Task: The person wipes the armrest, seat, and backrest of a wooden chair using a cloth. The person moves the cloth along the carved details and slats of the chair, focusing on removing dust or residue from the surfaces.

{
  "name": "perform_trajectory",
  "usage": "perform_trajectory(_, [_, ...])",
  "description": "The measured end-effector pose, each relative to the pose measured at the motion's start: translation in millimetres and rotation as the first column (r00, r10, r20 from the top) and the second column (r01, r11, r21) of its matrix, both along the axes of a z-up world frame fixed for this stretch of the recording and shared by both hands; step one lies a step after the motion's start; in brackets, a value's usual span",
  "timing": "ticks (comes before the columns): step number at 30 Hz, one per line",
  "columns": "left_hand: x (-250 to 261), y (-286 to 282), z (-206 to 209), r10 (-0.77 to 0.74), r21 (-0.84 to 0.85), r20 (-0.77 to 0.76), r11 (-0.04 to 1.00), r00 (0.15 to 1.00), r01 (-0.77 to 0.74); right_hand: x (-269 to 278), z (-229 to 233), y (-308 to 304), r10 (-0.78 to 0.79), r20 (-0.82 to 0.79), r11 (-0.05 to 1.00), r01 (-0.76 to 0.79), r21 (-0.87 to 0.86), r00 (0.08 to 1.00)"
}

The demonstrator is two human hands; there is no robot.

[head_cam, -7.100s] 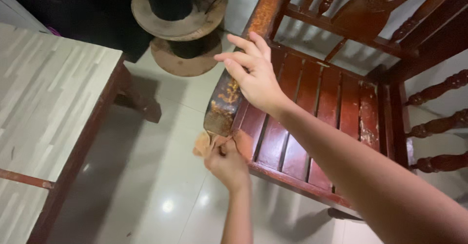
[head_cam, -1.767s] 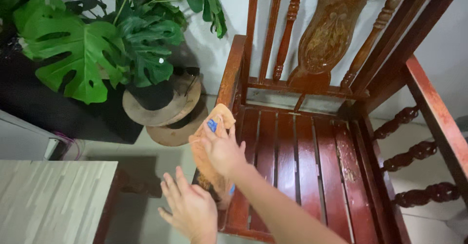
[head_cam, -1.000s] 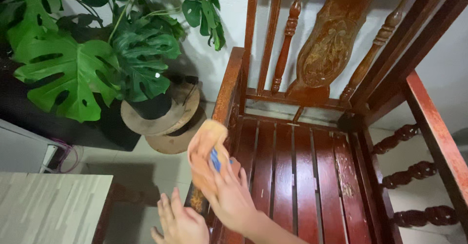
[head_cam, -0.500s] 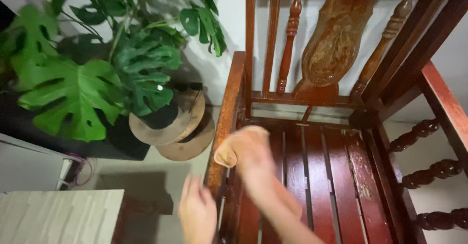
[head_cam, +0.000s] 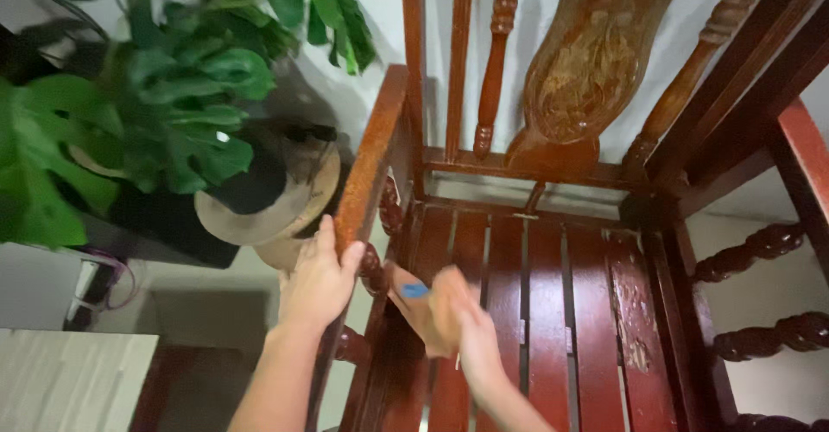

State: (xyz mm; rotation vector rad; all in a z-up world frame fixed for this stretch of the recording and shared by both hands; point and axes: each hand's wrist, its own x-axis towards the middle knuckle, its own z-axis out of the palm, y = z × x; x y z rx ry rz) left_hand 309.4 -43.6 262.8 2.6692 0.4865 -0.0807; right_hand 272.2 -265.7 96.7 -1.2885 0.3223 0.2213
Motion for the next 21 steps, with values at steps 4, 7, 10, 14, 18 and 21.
perform_trajectory(4, [4.0, -2.1, -15.8, -0.009, 0.039, 0.109, 0.999, 0.994, 0.005, 60.6, 4.8, 32.9, 0.197, 0.007, 0.979, -0.197, 0.05, 0.98])
perform_trajectory(7, [3.5, -3.4, -15.9, -0.119, 0.177, 0.178, 0.98, 0.977, 0.087, 72.8, 26.9, 76.7, 0.503, 0.139, 0.857, -0.513, 0.048, 0.853])
perform_trajectory(10, [4.8, -6.7, -9.5, -0.198, 0.291, 0.157, 0.945, 0.967, 0.147, 82.2, 66.9, 78.3, 0.683, 0.271, 0.729, -0.654, -0.202, 0.678])
perform_trajectory(14, [8.6, -8.3, -6.2, -0.271, 0.384, 0.15, 0.902, 0.951, 0.196, 96.3, 110.0, 82.3, 0.776, 0.081, 0.415, -0.409, -0.813, 0.626])
perform_trajectory(18, [9.9, -5.7, -12.7, -0.315, 0.375, 0.172, 0.897, 0.933, 0.234, 95.2, 96.7, 79.7, 0.739, 0.169, 0.432, -0.267, -0.861, 0.652])
perform_trajectory(21, [10.0, -4.7, -13.4, -0.319, 0.347, 0.192, 0.907, 0.928, 0.24, 92.5, 71.5, 75.7, 0.631, 0.403, 0.639, -0.149, -0.755, 0.663])
